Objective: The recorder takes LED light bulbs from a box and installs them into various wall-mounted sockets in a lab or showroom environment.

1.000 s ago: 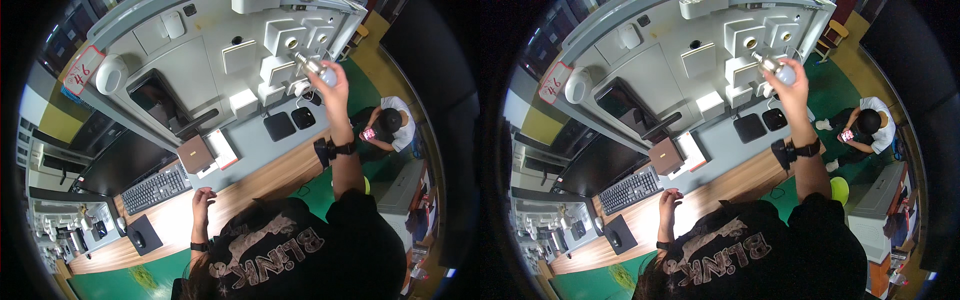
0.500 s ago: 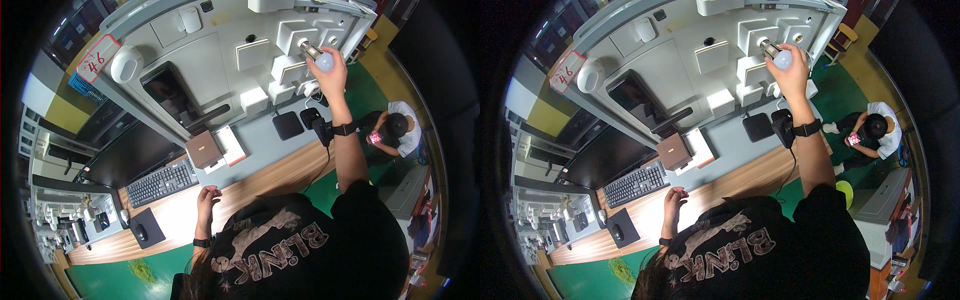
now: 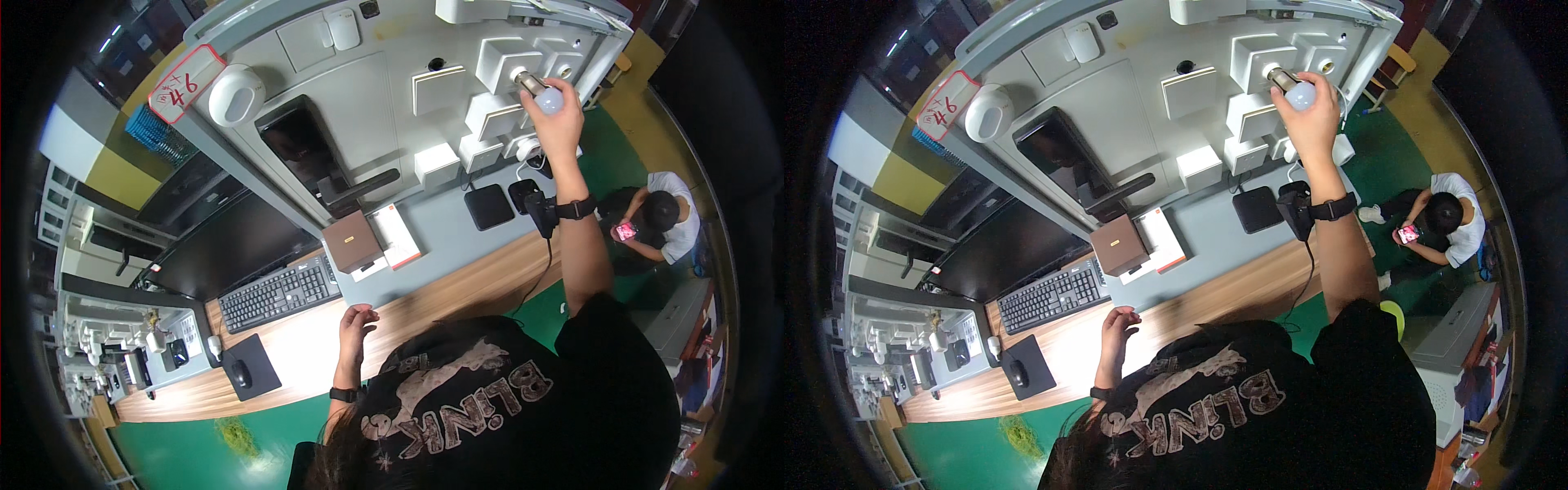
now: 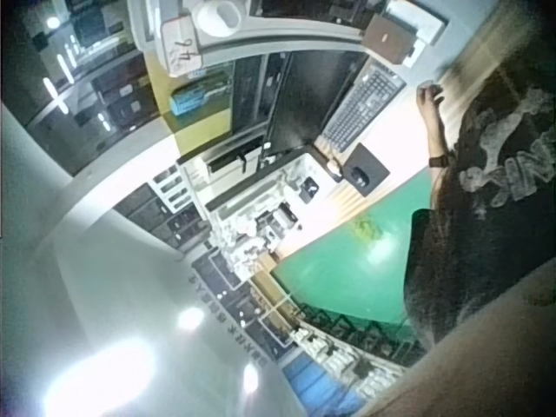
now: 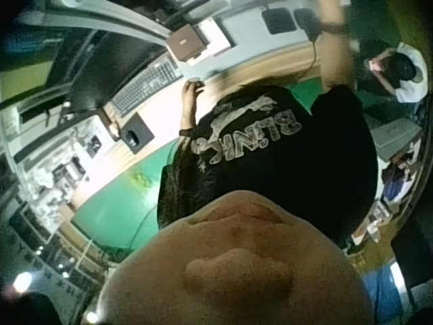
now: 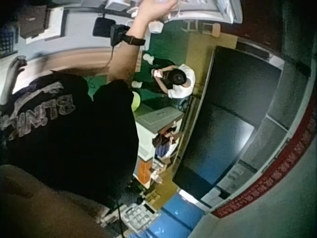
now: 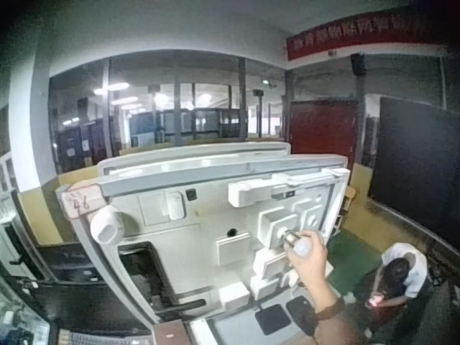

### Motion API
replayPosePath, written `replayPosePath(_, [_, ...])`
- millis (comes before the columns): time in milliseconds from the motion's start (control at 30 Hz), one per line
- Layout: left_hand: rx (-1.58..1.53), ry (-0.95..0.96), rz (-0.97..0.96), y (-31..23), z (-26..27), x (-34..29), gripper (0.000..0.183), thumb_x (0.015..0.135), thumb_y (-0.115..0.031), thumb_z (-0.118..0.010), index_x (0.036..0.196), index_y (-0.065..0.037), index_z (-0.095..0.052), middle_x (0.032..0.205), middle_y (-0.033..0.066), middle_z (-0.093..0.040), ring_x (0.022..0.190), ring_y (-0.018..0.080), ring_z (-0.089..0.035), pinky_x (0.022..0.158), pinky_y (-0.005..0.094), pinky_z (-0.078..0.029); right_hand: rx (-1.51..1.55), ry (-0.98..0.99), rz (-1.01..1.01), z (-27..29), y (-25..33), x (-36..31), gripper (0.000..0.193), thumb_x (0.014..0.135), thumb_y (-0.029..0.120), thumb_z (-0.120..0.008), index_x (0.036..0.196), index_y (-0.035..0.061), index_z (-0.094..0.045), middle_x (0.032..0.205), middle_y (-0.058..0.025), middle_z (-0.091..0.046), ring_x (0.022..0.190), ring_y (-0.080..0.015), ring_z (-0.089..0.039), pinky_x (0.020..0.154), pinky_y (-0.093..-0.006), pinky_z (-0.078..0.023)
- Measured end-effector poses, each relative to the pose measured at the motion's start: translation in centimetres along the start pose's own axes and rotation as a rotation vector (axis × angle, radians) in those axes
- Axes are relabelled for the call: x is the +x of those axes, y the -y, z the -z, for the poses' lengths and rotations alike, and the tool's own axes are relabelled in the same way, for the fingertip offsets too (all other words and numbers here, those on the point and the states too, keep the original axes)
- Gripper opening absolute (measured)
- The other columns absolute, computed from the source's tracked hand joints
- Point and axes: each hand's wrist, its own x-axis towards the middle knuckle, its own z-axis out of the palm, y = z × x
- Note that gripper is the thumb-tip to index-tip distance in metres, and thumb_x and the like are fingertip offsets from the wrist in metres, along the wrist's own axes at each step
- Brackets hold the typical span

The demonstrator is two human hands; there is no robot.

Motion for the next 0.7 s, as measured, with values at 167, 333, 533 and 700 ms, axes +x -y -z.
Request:
replayPosePath(167, [0.13,0.14,-0.022,-2.3,-1.8,0.2,0.014,0.091,-0.012,-0.049,0.101,-0.007,-0.057,0.089,0.0047,-0.062,0.085,0.0148,-0.061,0.073,0.0265,-0.047,0.114,-0.016,-0.205,-0.6,-1.1,-0.5,0.043,0.067,0.028,-0.08,0.097,0.004,-0.061,0.097,-0.0136,-0.063,0.092,-0.0287,-0.06,0.084,-0.0365,-0.045])
replayPosePath(333, [0.438,0.496,-0.175,-7.1,-5.7,2.0,0.016,0.096,-0.014,-0.048,0.106,-0.005,-0.056,0.093,0.0042,-0.061,0.09,0.0137,-0.058,0.077,0.0255,-0.046,0.172,-0.033,-0.229,-0.2,0.2,-0.6,0.045,0.068,0.028,-0.081,0.098,0.0022,-0.059,0.095,-0.0125,-0.062,0.087,-0.0245,-0.061,0.074,-0.0345,-0.05])
replayPosePath(533, [0.499,0.866,-0.377,-13.5,-17.6,3.2,0.016,0.096,-0.015,-0.047,0.103,-0.005,-0.057,0.087,0.0017,-0.06,0.085,0.0115,-0.057,0.075,0.0252,-0.045,0.34,0.123,-0.363,0.2,0.1,-0.5,0.061,0.066,0.026,-0.084,0.11,-0.0002,-0.052,0.105,-0.0158,-0.054,0.088,-0.0234,-0.06,0.062,-0.0308,-0.052])
replayPosePath(700, [0.166,0.838,-0.354,-19.9,-26.2,2.2,0.017,0.095,-0.018,-0.045,0.1,-0.007,-0.057,0.086,0.0012,-0.06,0.083,0.0103,-0.056,0.073,0.0249,-0.044,0.132,0.244,-0.083,1.7,-2.3,0.1,0.074,0.061,0.017,-0.08,0.121,-0.0005,-0.039,0.112,-0.019,-0.048,0.104,-0.0305,-0.049,0.093,-0.0391,-0.04])
